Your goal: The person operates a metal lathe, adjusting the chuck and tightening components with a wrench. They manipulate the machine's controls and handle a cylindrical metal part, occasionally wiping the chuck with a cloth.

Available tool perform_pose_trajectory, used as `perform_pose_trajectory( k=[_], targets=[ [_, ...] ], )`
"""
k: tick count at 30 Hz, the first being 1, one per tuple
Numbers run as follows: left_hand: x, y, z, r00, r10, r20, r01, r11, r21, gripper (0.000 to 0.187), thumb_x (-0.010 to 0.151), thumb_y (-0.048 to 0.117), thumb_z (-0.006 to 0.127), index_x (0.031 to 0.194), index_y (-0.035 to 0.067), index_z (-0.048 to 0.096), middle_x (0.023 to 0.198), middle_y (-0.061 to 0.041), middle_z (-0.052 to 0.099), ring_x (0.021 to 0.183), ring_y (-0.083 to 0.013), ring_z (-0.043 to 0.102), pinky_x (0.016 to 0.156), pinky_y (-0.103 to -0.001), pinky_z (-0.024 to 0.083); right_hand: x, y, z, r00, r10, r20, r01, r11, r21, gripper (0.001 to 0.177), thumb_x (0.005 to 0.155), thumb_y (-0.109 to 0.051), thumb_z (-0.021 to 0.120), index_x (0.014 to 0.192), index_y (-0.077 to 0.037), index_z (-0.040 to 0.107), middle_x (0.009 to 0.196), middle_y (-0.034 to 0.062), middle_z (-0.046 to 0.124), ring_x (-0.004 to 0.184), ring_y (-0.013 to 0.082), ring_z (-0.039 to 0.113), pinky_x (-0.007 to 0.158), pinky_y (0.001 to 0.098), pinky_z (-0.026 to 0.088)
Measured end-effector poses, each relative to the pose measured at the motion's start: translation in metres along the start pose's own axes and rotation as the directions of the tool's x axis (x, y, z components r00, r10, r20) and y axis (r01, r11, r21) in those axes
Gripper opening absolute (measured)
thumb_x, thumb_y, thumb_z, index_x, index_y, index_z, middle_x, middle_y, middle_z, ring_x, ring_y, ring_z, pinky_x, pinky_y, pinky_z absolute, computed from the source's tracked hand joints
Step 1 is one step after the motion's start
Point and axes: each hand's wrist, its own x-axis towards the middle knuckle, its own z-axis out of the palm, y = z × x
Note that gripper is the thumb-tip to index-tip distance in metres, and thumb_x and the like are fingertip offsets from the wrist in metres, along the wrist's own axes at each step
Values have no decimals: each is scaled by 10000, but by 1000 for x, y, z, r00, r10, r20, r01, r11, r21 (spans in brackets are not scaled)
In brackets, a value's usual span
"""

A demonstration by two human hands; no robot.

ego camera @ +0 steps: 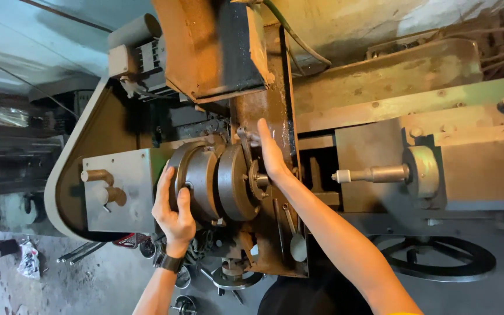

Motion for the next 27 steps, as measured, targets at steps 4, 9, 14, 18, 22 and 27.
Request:
perform_pose_trajectory(
  k=[4,9,14,18,22,27],
  targets=[
    [1,3,2,1000,7,-4,-7,1000,7,430,1020,84,544,1432,-41,539,1492,-245,573,1389,-359,577,1188,-401,425,-10,-7,1,980,106,169,-155,937,314,1062,925,-829,233,1200,67,734,1098,165,750,979,210,669,956,329,502],
    [2,2,0,1000,17,25,-18,999,36,441,1012,80,530,1436,-44,532,1500,-255,564,1385,-373,581,1178,-410,435,-7,-1,-1,985,73,154,-120,938,324,1015,940,-800,270,1179,78,721,1092,154,765,995,210,689,963,328,521],
    [2,2,-1,999,41,27,-42,998,37,443,1009,70,526,1436,-50,531,1498,-263,564,1397,-386,575,1185,-415,427,-7,-3,-1,967,73,243,-146,944,297,961,950,-769,297,1226,55,706,1178,110,744,1064,168,658,1013,287,473],
    [-1,3,-3,999,25,30,-27,999,42,442,1012,62,531,1437,-59,527,1499,-271,557,1383,-390,581,1174,-415,437,-10,-1,2,979,56,195,-126,922,367,946,971,-757,296,1205,60,713,1138,156,744,1012,211,672,968,331,506],
    [1,-1,0,999,49,19,-50,994,94,447,1004,54,525,1438,-54,534,1498,-271,559,1379,-397,584,1173,-413,442,-13,-10,4,988,42,148,-87,948,308,944,937,-769,300,1266,29,679,1175,143,748,1061,191,671,998,308,493],
    [3,7,1,999,40,15,-42,995,92,442,1005,50,528,1434,-56,531,1489,-272,565,1363,-398,595,1159,-407,451,-10,-6,3,989,25,143,-74,935,346,939,973,-742,311,1283,72,662,1151,169,748,1043,213,676,991,337,510]
  ],
)
